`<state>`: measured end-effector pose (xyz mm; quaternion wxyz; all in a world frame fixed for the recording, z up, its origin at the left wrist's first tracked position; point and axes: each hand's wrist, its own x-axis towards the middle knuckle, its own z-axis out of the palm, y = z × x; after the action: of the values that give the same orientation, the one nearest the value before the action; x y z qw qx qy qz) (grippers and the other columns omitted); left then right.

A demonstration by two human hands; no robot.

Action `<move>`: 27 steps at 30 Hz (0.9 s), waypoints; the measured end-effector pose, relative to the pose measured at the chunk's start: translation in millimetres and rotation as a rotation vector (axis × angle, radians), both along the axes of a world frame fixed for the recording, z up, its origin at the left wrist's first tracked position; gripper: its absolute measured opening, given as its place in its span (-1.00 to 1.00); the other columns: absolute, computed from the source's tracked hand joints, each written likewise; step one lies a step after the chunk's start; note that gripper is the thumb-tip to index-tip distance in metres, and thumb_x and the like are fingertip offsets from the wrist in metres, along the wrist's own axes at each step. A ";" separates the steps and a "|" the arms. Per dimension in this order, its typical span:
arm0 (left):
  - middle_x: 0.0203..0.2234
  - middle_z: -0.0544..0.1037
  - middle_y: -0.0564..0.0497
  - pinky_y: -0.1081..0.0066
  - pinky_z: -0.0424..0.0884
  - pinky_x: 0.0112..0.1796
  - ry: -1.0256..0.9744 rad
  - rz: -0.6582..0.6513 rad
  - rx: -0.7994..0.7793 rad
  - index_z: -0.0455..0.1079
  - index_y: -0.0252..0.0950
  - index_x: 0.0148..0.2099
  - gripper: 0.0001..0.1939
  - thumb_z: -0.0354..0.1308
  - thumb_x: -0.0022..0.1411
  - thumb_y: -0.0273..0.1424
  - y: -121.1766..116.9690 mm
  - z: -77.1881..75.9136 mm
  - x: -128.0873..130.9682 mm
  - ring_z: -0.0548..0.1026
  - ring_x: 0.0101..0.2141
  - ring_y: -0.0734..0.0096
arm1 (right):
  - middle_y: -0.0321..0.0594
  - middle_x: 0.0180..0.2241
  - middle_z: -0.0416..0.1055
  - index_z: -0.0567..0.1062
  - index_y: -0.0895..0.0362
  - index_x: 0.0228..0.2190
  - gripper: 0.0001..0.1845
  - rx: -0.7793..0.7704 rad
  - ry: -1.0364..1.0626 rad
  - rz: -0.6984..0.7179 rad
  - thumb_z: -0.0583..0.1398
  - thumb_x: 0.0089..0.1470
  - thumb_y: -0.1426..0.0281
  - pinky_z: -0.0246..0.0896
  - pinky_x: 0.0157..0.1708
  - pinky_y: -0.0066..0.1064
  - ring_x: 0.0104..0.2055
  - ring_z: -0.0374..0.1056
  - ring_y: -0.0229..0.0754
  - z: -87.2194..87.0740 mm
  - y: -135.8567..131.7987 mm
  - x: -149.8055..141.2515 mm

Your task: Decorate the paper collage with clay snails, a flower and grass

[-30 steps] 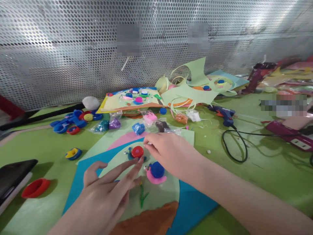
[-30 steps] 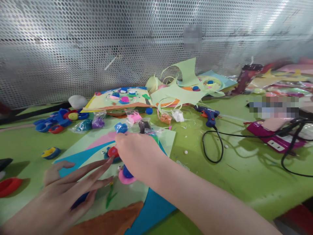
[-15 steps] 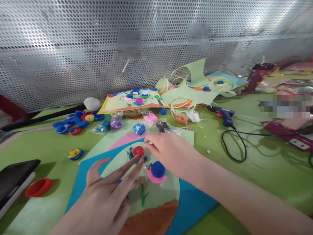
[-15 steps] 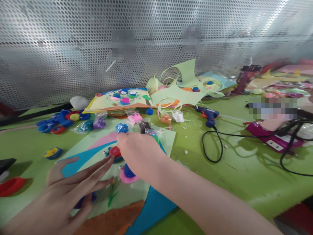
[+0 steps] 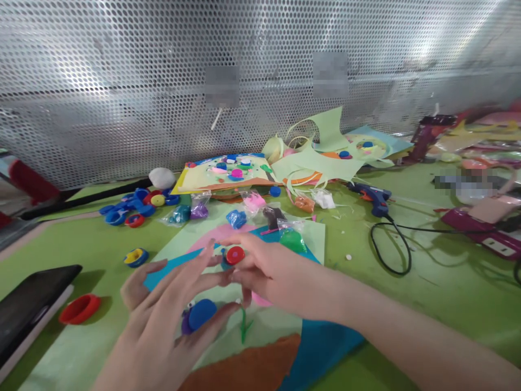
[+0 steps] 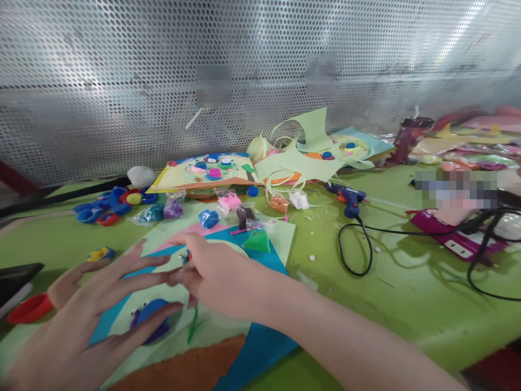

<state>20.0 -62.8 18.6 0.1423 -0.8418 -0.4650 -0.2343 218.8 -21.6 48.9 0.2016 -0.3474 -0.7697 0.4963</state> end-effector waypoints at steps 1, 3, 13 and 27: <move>-0.19 0.59 0.01 0.18 0.29 -0.10 -0.021 -0.005 -0.013 0.30 -0.16 -0.03 -0.61 -0.08 0.26 -0.05 -1.1 0.1 0.1 0.52 -0.14 0.17 | -0.26 -0.38 0.49 0.06 0.07 0.16 -0.48 -0.031 0.017 0.038 0.00 0.18 0.46 0.23 -0.41 -0.51 -0.36 0.40 -0.26 -0.8 -1.8 -1.1; -0.22 0.60 0.05 0.20 0.31 -0.12 -0.083 -0.001 -0.039 0.34 -0.12 -0.12 -0.66 -0.09 0.26 -0.05 -3.4 0.4 0.2 0.50 -0.10 0.18 | -0.22 -0.32 0.49 0.03 0.08 0.17 -0.46 -0.099 0.053 0.087 0.02 0.17 0.45 0.25 -0.33 -0.47 -0.33 0.41 -0.25 -3.5 -4.5 -3.1; -0.33 0.59 0.13 0.12 0.24 0.00 -0.206 0.029 -0.014 0.44 -0.03 -0.25 -0.73 -0.07 0.27 -0.15 -6.4 6.8 4.3 0.51 -0.26 0.28 | -0.24 -0.32 0.45 0.20 0.05 0.05 -0.58 -0.196 0.148 0.079 0.09 0.15 0.34 0.25 -0.26 -0.40 -0.30 0.40 -0.23 -8.7 -5.1 -3.8; -0.44 0.57 0.29 0.38 0.60 -0.45 -0.558 -0.164 -0.226 -0.47 0.24 0.23 -0.23 0.05 0.25 -0.22 -8.7 12.2 -7.0 0.59 -0.41 0.40 | -0.32 -0.55 0.39 0.39 0.19 -0.55 -0.82 -0.430 0.275 -0.018 0.27 -0.06 0.38 0.23 -0.42 -0.55 -0.48 0.32 -0.37 -2.5 -4.4 -12.7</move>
<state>12.9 -71.5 30.9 -0.1045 -0.7904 -0.4395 -0.4138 206.0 -26.0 46.3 0.2303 -0.3184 -0.6088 0.6892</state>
